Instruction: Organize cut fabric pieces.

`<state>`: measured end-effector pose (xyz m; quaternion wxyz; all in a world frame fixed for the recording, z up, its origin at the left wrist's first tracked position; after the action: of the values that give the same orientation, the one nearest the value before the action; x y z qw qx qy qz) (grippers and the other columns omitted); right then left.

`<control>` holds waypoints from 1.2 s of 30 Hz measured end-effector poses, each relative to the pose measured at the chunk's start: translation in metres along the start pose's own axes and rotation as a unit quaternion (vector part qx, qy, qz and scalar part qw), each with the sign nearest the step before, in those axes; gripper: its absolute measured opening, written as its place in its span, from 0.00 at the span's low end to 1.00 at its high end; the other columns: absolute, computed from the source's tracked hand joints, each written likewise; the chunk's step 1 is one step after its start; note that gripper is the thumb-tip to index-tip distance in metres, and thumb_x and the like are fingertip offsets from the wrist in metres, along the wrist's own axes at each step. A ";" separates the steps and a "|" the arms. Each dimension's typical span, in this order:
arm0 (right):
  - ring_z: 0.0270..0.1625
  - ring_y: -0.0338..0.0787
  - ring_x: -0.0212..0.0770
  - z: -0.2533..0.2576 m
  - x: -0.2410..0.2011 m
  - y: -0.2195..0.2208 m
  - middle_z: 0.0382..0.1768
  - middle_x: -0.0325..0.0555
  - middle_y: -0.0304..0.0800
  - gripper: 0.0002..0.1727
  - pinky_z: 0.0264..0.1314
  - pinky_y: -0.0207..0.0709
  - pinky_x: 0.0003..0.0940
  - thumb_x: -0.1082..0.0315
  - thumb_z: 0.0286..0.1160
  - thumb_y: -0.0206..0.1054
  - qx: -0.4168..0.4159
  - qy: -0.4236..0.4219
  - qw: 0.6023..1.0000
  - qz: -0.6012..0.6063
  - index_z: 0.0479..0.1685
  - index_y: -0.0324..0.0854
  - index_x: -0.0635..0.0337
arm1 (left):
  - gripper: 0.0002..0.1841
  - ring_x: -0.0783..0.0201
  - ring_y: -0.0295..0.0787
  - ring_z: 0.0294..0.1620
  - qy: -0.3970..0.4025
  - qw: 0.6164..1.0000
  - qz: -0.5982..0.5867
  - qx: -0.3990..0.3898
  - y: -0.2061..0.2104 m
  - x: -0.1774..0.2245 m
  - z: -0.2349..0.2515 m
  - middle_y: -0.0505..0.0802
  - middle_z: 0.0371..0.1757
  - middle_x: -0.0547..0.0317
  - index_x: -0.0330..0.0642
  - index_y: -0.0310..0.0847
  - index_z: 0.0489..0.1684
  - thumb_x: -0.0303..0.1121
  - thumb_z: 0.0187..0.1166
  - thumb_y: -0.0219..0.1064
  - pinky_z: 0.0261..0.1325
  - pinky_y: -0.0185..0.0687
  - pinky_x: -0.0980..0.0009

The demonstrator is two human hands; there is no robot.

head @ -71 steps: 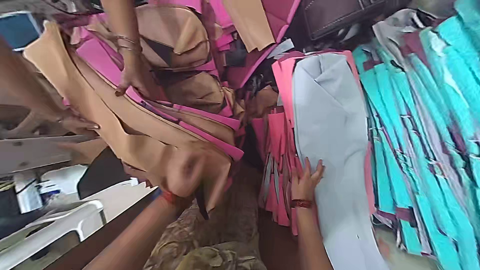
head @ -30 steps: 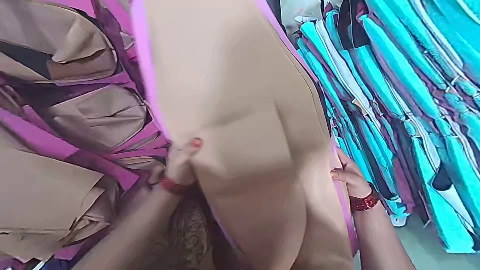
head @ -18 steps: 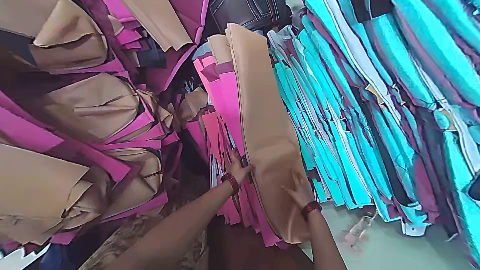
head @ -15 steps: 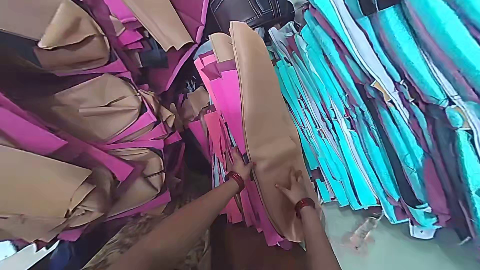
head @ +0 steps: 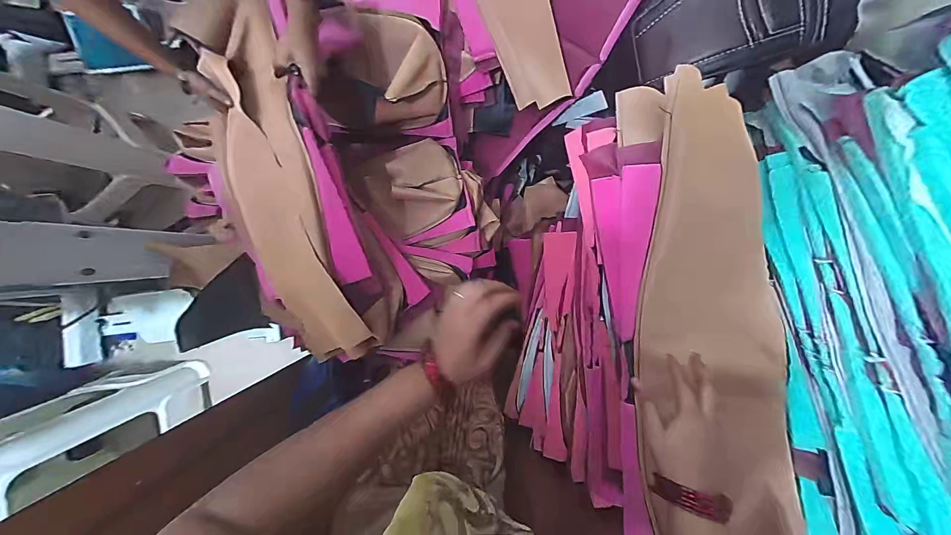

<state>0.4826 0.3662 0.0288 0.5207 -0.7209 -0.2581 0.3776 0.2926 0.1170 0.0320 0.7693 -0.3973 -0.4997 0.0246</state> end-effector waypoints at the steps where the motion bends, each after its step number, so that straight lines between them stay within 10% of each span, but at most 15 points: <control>1: 0.78 0.74 0.78 0.004 -0.026 0.013 0.77 0.78 0.72 0.39 0.75 0.68 0.72 0.43 0.77 0.59 0.014 -0.034 0.998 0.054 0.71 0.80 0.73 | 0.16 0.49 0.88 0.63 -0.010 0.998 0.034 0.059 -0.039 -0.020 0.002 0.93 0.58 0.43 0.34 0.88 0.55 0.37 0.80 0.65 0.68 0.81 0.49; 6: 0.72 0.84 0.66 0.021 -0.156 0.080 0.71 0.66 0.84 0.35 0.72 0.77 0.64 0.41 0.76 0.64 -0.052 -0.151 0.968 0.192 0.65 0.86 0.67 | 0.25 0.50 0.81 0.71 -0.145 0.941 0.129 0.279 -0.229 -0.132 -0.026 0.83 0.69 0.31 0.23 0.73 0.69 0.38 0.85 0.61 0.74 0.77 0.57; 10: 0.80 0.77 0.60 0.036 -0.238 0.134 0.77 0.69 0.76 0.48 0.83 0.69 0.53 0.42 0.70 0.71 -0.218 -0.132 0.907 0.334 0.80 0.69 0.76 | 0.32 0.52 0.80 0.73 -0.333 0.880 0.096 0.325 -0.311 -0.242 -0.091 0.79 0.75 0.32 0.23 0.59 0.81 0.41 0.87 0.58 0.75 0.75 0.59; 14: 0.86 0.69 0.60 0.069 -0.296 0.176 0.83 0.70 0.67 0.61 0.88 0.62 0.52 0.42 0.63 0.78 -0.286 -0.082 0.891 0.343 0.90 0.50 0.74 | 0.30 0.37 0.77 0.76 -0.553 0.796 -0.017 0.247 -0.287 -0.345 -0.148 0.80 0.75 0.27 0.28 0.64 0.82 0.45 0.92 0.55 0.79 0.69 0.42; 18: 0.87 0.67 0.58 0.095 -0.342 0.203 0.85 0.69 0.63 0.63 0.89 0.61 0.50 0.43 0.62 0.81 -0.315 -0.082 0.893 0.311 0.92 0.48 0.70 | 0.35 0.42 0.74 0.80 -0.635 0.702 -0.069 0.315 -0.248 -0.364 -0.178 0.77 0.78 0.30 0.30 0.62 0.85 0.54 0.92 0.49 0.82 0.66 0.45; 22: 0.86 0.69 0.60 0.106 -0.360 0.216 0.84 0.70 0.65 0.61 0.87 0.62 0.52 0.46 0.64 0.81 -0.330 -0.082 0.890 0.304 0.92 0.49 0.67 | 0.33 0.46 0.71 0.83 -0.585 0.710 -0.043 0.389 -0.252 -0.368 -0.210 0.73 0.82 0.30 0.27 0.58 0.86 0.48 0.96 0.38 0.84 0.64 0.53; 32: 0.84 0.71 0.59 0.115 -0.377 0.265 0.83 0.68 0.67 0.49 0.86 0.64 0.52 0.46 0.74 0.74 -0.383 -0.052 0.882 0.268 0.89 0.59 0.65 | 0.38 0.45 0.57 0.92 -0.652 0.694 -0.074 0.295 -0.250 -0.394 -0.249 0.62 0.90 0.32 0.28 0.51 0.90 0.54 0.95 0.38 0.91 0.50 0.48; 36: 0.85 0.70 0.60 0.121 -0.383 0.285 0.83 0.68 0.67 0.51 0.86 0.63 0.54 0.44 0.72 0.76 -0.384 -0.048 0.886 0.255 0.90 0.58 0.64 | 0.37 0.49 0.64 0.88 -0.613 0.700 -0.130 0.344 -0.242 -0.418 -0.256 0.67 0.88 0.34 0.30 0.48 0.91 0.54 0.94 0.37 0.88 0.61 0.53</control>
<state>0.1553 0.0478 -0.1560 0.0762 -0.8864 -0.2151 0.4028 0.1982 -0.3801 -0.1746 0.3718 0.0667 -0.8643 0.3322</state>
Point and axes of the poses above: each hand's wrist, its own z-axis towards the middle knuckle, its own y-axis out of the palm, x = y × z, the point moved 7 cm from there along z, towards the middle knuckle
